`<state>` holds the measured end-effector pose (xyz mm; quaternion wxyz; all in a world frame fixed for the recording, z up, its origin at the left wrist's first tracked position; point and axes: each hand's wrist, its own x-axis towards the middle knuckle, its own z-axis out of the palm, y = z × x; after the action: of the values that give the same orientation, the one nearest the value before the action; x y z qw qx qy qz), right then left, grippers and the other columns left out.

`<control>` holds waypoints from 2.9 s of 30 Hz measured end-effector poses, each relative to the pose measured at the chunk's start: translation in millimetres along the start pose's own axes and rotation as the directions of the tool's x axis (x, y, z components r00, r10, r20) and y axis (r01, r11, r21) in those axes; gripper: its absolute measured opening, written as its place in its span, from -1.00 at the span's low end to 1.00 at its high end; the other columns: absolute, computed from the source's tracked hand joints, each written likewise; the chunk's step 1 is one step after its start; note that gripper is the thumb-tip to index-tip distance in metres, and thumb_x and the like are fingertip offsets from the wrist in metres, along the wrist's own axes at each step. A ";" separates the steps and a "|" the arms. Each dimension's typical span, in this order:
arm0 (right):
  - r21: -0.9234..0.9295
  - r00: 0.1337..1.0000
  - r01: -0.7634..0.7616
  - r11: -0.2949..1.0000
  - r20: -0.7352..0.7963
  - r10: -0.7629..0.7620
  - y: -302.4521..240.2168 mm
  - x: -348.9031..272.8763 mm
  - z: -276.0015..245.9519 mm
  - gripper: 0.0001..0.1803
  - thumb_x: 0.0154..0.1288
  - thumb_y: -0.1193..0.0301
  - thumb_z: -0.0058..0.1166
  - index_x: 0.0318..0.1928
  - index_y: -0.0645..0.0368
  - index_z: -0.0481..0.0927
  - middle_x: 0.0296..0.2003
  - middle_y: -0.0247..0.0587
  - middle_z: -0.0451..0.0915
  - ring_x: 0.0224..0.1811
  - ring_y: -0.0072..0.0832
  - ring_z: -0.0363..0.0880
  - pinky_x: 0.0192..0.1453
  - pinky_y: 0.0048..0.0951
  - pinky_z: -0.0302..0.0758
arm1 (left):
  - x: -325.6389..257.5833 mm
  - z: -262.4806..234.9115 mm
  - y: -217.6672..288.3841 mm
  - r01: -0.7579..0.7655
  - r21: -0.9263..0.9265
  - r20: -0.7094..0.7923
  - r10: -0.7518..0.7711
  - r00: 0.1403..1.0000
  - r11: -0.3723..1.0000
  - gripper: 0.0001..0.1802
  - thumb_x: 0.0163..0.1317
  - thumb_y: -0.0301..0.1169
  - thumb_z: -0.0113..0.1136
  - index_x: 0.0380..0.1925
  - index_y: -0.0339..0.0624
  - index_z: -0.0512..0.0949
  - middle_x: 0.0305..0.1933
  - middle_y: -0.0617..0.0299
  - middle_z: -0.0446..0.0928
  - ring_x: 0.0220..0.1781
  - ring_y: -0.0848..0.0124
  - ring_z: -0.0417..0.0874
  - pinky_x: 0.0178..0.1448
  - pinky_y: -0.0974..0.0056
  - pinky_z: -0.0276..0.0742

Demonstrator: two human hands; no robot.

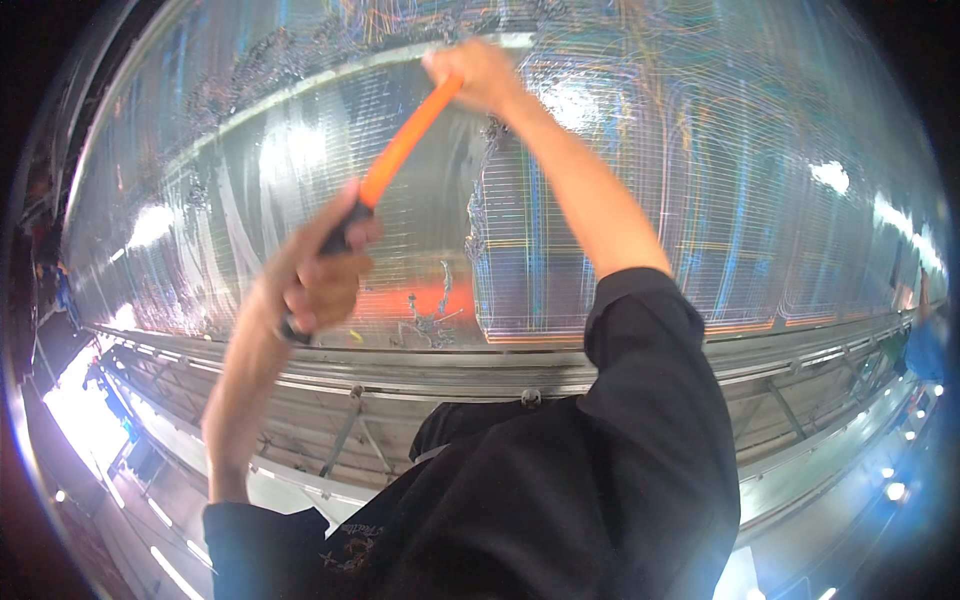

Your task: The person uses a long-handled squeegee to wipe a large curved glass pane in an indoor space. They repeatedly pull the squeegee downward across the surface, clearing streaks and residue. The camera is head-mounted and shows the hands and tool in continuous motion.

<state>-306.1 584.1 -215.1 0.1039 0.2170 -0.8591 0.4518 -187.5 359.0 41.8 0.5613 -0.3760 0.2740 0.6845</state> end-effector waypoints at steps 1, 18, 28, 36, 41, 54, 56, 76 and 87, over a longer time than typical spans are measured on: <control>-0.025 0.989 -0.038 0.999 0.144 0.041 -20.0 -18.1 11.5 -0.46 0.59 0.18 -0.05 -0.63 0.04 0.33 -0.69 -0.20 0.37 -0.63 -0.11 0.39 -0.26 -0.16 0.55 | -13.5 -12.7 -27.3 0.008 -0.026 -0.009 -0.008 1.000 1.000 -0.49 0.65 0.12 -0.30 -0.31 -0.04 0.32 -0.81 0.48 0.22 -0.95 0.60 0.20 -0.94 0.37 0.18; 0.039 0.991 -0.115 0.993 -0.057 0.117 -311.6 -386.5 112.5 -0.63 0.33 0.39 0.24 -0.61 0.09 0.43 -0.65 -0.24 0.46 -0.56 -0.22 0.47 -0.33 -0.22 0.37 | -160.2 -153.0 -371.1 0.312 0.255 -0.292 -0.235 0.927 0.915 -0.35 0.52 0.34 -0.19 -0.39 -0.01 0.37 -0.76 0.49 0.13 -0.88 0.65 0.09 -0.80 0.48 0.03; 0.123 0.993 -0.051 0.991 -0.104 0.064 -258.2 -324.2 110.5 -0.64 0.28 0.49 0.25 -0.62 0.08 0.39 -0.71 -0.27 0.39 -0.67 -0.26 0.41 -0.49 -0.25 0.31 | -150.2 -86.9 -268.4 0.421 0.039 -0.270 -0.396 0.878 0.906 -0.37 0.55 0.28 -0.18 -0.36 -0.08 0.29 -0.79 0.40 0.12 -0.89 0.52 0.19 -0.81 0.36 0.22; 0.134 0.951 -0.066 0.989 -0.293 0.103 -180.2 -198.5 96.6 -0.60 0.20 0.57 0.23 -0.68 0.06 0.33 -0.73 -0.31 0.45 -0.72 -0.37 0.40 -0.55 -0.36 0.32 | -115.8 4.9 -106.0 0.525 -0.008 -0.440 -0.474 0.763 0.851 -0.38 0.60 0.21 -0.21 -0.42 -0.12 0.25 -0.81 0.34 0.14 -0.88 0.51 0.23 -0.79 0.34 0.31; 0.069 0.959 -0.045 0.997 -0.276 0.062 -114.8 -125.9 69.8 -0.60 0.27 0.47 0.20 -0.68 -0.03 0.37 -0.80 -0.42 0.36 -0.76 -0.48 0.37 -0.58 -0.40 0.27 | -87.1 43.5 -22.5 0.534 -0.054 -0.428 -0.503 0.751 0.844 -0.37 0.63 0.18 -0.33 -0.42 -0.14 0.22 -0.79 0.31 0.12 -0.87 0.45 0.18 -0.78 0.31 0.23; -0.207 0.999 -0.015 0.978 0.026 0.021 37.6 4.7 -24.4 -0.54 0.54 0.10 0.00 -0.52 0.04 0.58 -0.68 -0.18 0.55 -0.59 -0.03 0.55 -0.46 -0.12 0.53 | 23.0 3.6 14.0 -0.015 0.009 0.091 0.014 0.996 1.000 -0.46 0.62 0.14 -0.19 -0.43 0.00 0.34 -0.81 0.52 0.17 -0.95 0.67 0.07 -0.93 0.42 -0.01; -0.109 0.988 0.146 0.983 0.074 -0.138 11.3 -15.4 -3.7 -0.51 0.59 0.19 -0.05 -0.55 0.12 0.41 -0.58 -0.11 0.51 -0.51 -0.02 0.51 -0.33 -0.06 0.49 | 5.8 -9.3 -28.8 -0.034 -0.016 0.124 0.036 0.992 0.999 -0.47 0.62 0.15 -0.18 -0.39 0.00 0.38 -0.80 0.55 0.17 -0.93 0.70 0.07 -0.91 0.44 0.00; 0.046 0.998 -0.036 0.998 -0.055 0.038 -293.6 -398.6 88.9 -0.60 0.36 0.41 0.20 -0.62 0.09 0.38 -0.69 -0.24 0.41 -0.60 -0.22 0.44 -0.36 -0.21 0.34 | -138.7 -132.7 -407.4 0.250 0.006 -0.147 -0.246 0.958 0.968 -0.40 0.56 0.28 -0.19 -0.42 0.02 0.29 -0.80 0.51 0.08 -0.90 0.62 0.08 -0.84 0.41 0.14; 0.133 0.983 -0.012 0.991 -0.180 0.036 -237.8 -295.5 105.9 -0.60 0.28 0.57 0.20 -0.66 0.11 0.34 -0.73 -0.26 0.36 -0.71 -0.25 0.31 -0.52 -0.24 0.29 | -137.5 -57.4 -249.0 0.379 0.046 -0.316 -0.346 0.883 0.924 -0.38 0.59 0.23 -0.22 -0.44 -0.06 0.25 -0.81 0.43 0.08 -0.91 0.54 0.15 -0.85 0.33 0.21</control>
<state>68.0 461.2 -212.3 0.1618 0.1709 -0.8169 0.5266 79.1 290.6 134.0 0.6500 -0.4902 0.3176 0.4861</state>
